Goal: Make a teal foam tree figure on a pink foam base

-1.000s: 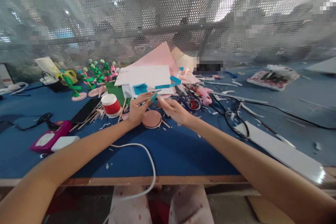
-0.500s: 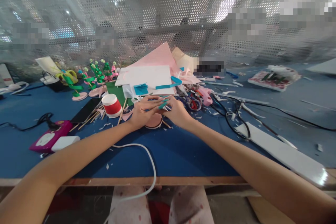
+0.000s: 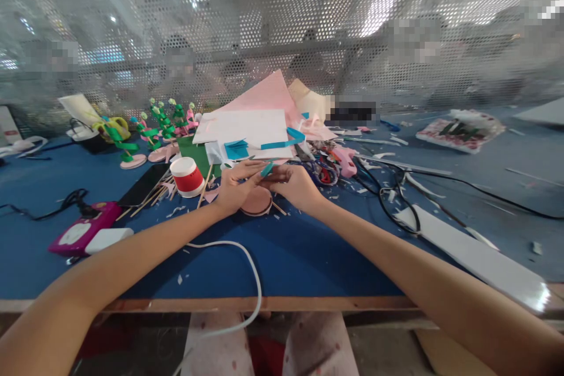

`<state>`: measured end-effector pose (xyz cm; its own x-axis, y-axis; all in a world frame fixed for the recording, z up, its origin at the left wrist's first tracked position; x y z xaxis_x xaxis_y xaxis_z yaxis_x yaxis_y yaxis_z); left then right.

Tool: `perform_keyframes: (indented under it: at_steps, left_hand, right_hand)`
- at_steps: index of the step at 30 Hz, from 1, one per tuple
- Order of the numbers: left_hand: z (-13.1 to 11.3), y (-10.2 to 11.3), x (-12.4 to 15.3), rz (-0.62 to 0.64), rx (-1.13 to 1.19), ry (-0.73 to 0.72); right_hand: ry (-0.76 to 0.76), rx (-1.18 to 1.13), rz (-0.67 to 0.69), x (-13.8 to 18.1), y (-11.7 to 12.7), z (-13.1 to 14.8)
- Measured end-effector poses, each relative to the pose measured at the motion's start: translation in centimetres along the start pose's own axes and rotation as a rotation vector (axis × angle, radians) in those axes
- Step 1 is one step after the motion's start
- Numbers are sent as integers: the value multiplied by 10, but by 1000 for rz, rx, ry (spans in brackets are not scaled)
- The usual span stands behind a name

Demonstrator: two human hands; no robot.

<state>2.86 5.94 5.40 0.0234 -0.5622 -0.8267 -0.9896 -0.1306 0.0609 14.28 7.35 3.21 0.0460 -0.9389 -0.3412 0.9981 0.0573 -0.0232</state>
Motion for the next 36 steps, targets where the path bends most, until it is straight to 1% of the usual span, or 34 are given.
perform_keyframes:
  at_steps: [3, 6, 8, 9, 12, 15, 19, 21, 25, 28, 30, 32, 34, 36]
  left_hand:
    - [-8, 0, 2, 26, -60, -143]
    - [-15, 1, 5, 31, -145, -289]
    - [-16, 2, 5, 14, -201, -343]
    - [-16, 2, 6, 8, -228, -356]
    - [-14, 3, 5, -2, -278, -354]
    - [-13, 2, 4, 5, -275, -324]
    - [-11, 0, 3, 45, -251, -274]
    - [-10, 0, 3, 55, -243, -228]
    - [-9, -2, 2, 83, -221, -163]
    - [-12, 0, 1, 51, -189, -144]
    - [-12, 3, -1, 10, -182, -133]
    - [-10, 5, -2, -22, -175, -96]
    - [-3, 7, -3, -49, -158, -26]
    - [6, 9, -3, -83, -115, 60]
  right_hand:
    - [-184, -262, -2, 0, -1, -5]
    - [-361, -507, 44, 2, -2, -3]
    - [-435, -599, 82, 4, -1, 0]
    - [-444, -600, 101, 5, -1, 2]
    - [-407, -476, 143, 7, 0, 7]
    - [-361, -343, 137, 7, 2, 7]
    - [-284, -243, 140, 5, 2, 9]
    - [-285, -241, 135, 5, 1, 9]
    - [-362, -301, 87, 6, -1, 5]
    - [-347, -315, 107, 5, -6, 1]
    - [-276, -278, 110, 2, -7, -2]
    - [-159, -183, 91, -1, -6, -3]
    - [-28, -57, 89, -2, -6, -2]
    - [114, 71, 124, 0, -7, 2]
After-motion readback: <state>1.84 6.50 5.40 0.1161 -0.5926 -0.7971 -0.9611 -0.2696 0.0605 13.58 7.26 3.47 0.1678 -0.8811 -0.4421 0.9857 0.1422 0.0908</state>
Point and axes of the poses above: each hand's wrist, its own x-axis away from the middle knuckle, its own y-axis out of the back of the hand, z = x × y, the point moved 7 cm from there along -x, towards the middle knuckle, and after that the axes turned 15 degrees about -z, right-handed, at the moved point
